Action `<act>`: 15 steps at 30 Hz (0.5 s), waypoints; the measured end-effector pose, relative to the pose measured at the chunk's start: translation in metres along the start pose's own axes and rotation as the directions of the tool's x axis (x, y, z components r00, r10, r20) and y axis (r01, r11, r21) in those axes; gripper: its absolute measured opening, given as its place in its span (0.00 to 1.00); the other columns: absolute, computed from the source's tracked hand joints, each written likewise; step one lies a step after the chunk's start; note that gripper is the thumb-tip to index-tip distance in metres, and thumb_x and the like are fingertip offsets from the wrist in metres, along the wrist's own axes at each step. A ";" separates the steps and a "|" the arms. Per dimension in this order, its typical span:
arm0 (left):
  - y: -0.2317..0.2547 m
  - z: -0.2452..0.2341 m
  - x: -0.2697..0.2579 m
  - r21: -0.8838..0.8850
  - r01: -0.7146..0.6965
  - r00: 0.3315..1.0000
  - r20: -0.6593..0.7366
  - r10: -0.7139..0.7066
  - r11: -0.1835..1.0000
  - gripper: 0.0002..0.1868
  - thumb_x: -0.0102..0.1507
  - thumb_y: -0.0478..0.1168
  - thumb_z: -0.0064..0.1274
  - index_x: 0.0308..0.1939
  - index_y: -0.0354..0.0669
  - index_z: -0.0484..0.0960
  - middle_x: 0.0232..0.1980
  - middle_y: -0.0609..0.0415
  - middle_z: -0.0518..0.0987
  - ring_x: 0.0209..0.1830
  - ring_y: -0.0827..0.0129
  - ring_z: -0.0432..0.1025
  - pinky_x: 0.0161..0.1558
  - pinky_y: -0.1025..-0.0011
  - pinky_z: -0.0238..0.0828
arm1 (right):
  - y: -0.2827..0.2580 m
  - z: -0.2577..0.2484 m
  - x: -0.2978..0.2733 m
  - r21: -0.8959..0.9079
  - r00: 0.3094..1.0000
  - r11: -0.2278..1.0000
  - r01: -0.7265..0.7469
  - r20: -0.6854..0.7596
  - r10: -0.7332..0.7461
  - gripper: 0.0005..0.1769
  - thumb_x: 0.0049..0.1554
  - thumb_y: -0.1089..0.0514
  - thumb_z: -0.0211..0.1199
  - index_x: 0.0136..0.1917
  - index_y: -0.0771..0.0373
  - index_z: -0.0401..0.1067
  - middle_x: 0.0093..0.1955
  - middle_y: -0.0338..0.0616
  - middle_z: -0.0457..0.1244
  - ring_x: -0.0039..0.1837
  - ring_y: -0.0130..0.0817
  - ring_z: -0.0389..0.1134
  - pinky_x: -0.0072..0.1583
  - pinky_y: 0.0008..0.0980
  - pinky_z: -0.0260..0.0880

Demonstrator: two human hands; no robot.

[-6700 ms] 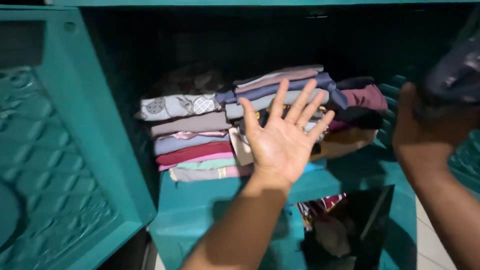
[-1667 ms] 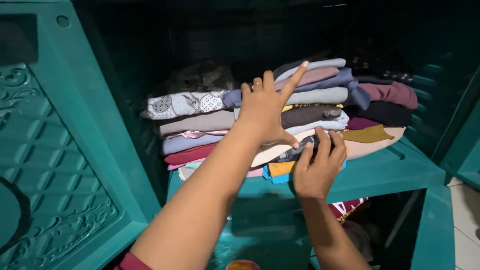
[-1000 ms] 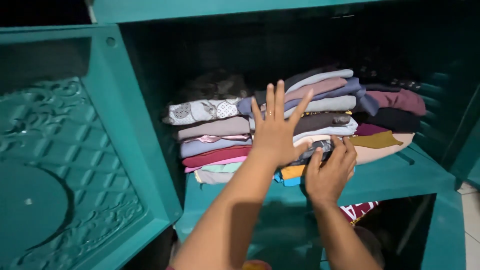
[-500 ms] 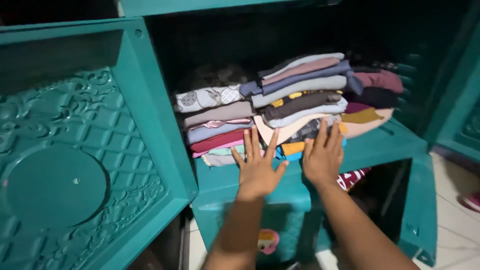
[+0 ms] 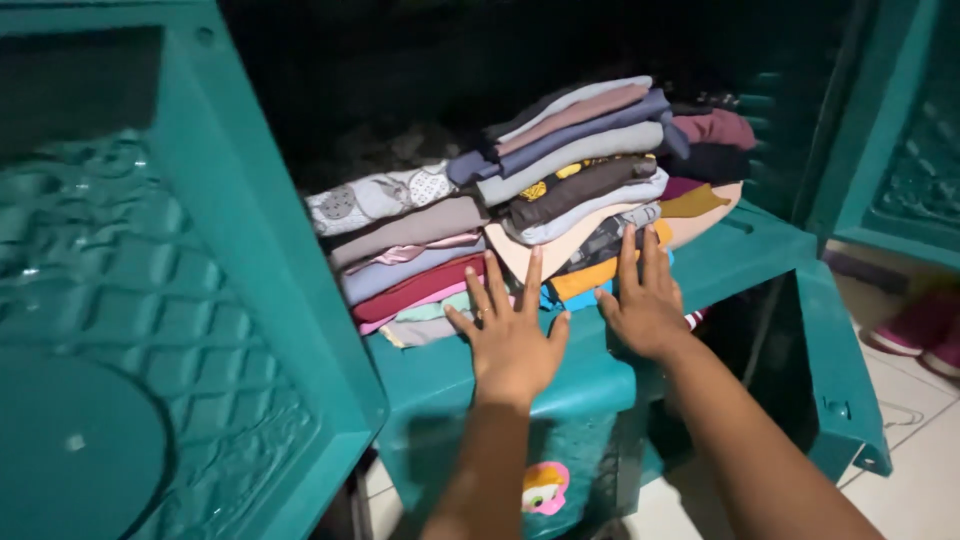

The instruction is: Organizing and refolding various items of clothing within a plastic tiered wardrobe.

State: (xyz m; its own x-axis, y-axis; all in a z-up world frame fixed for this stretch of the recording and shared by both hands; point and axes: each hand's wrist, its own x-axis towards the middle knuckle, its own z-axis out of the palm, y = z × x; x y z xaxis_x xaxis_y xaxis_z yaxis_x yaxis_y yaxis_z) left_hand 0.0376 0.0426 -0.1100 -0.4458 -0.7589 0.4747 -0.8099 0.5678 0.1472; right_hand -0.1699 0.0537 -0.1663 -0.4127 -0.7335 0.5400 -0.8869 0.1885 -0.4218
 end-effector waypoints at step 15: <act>0.007 -0.004 0.006 0.060 0.121 0.993 -0.017 -0.121 0.991 0.58 0.58 0.68 0.54 0.82 0.63 0.36 0.84 0.38 0.32 0.83 0.34 0.26 0.66 0.24 0.24 | 0.049 -0.138 0.068 0.044 0.583 0.969 0.245 0.791 -0.183 0.65 0.53 0.30 0.58 0.85 0.39 0.16 0.87 0.38 0.25 0.87 0.36 0.30 0.81 0.36 0.39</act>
State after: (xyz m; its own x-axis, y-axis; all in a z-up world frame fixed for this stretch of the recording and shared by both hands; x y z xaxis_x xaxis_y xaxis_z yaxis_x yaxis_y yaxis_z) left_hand 0.0308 0.0430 -0.1027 -0.3383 -0.8162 0.4683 -0.8794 0.4513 0.1513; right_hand -0.2700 0.1034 -0.0492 0.0859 -0.9792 -0.1841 -0.9510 -0.0255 -0.3081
